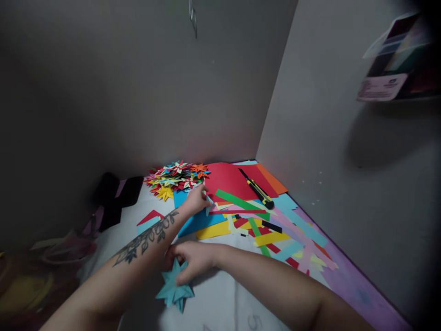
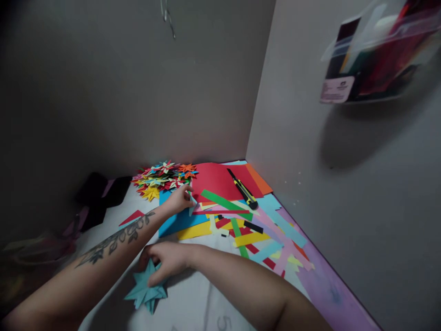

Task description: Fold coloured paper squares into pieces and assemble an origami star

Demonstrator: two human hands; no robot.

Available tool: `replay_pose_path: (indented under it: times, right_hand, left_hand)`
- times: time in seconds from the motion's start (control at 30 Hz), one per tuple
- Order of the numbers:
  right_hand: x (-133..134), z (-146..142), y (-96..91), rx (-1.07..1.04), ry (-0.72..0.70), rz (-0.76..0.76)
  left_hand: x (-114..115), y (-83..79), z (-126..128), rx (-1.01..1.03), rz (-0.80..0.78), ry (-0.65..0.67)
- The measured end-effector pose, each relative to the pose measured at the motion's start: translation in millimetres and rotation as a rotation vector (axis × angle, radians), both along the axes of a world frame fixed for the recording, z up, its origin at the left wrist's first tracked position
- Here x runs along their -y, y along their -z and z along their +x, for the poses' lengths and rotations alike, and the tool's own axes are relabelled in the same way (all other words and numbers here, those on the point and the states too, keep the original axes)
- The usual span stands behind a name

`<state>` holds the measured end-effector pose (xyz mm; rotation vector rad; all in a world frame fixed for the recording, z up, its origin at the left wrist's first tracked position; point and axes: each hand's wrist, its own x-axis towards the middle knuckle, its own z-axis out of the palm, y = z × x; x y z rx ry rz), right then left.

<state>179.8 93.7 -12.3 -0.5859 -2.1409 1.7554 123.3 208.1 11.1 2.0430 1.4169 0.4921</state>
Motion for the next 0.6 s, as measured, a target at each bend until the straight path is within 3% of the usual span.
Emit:
replay_pose_path:
  times: [0.1, 0.2, 0.27, 0.37, 0.47, 0.53, 0.6]
  right_hand:
    - [0, 4, 0.2, -0.078, 0.042, -0.008]
    - [-3, 9, 0.4, -0.136, 0.195, -0.042]
    - [-7, 10, 0.5, -0.204, 0.387, -0.058]
    - [-14, 9, 2.1, -0.321, 0.820, -0.047]
    - [-21, 6, 7.1, -0.313, 1.157, 0.019]
    - [-22, 4, 12.0, -0.274, 1.236, 0.077]
    - [-21, 1, 16.9, -0.269, 1.226, 0.099]
  left_hand:
    - [9, -14.4, -25, 0.247, -0.068, -0.019]
    - [28, -24.5, -65, 0.432, -0.074, -0.077]
    - [44, -23.7, -94, 0.544, -0.078, -0.184]
    - [70, -13.2, -127, 0.709, -0.174, -0.359]
    - [91, -1.9, -137, 0.813, -0.242, -0.451]
    - [101, 2.8, -131, 0.868, -0.282, -0.434]
    - [109, 6.2, -120, 0.849, -0.288, -0.386]
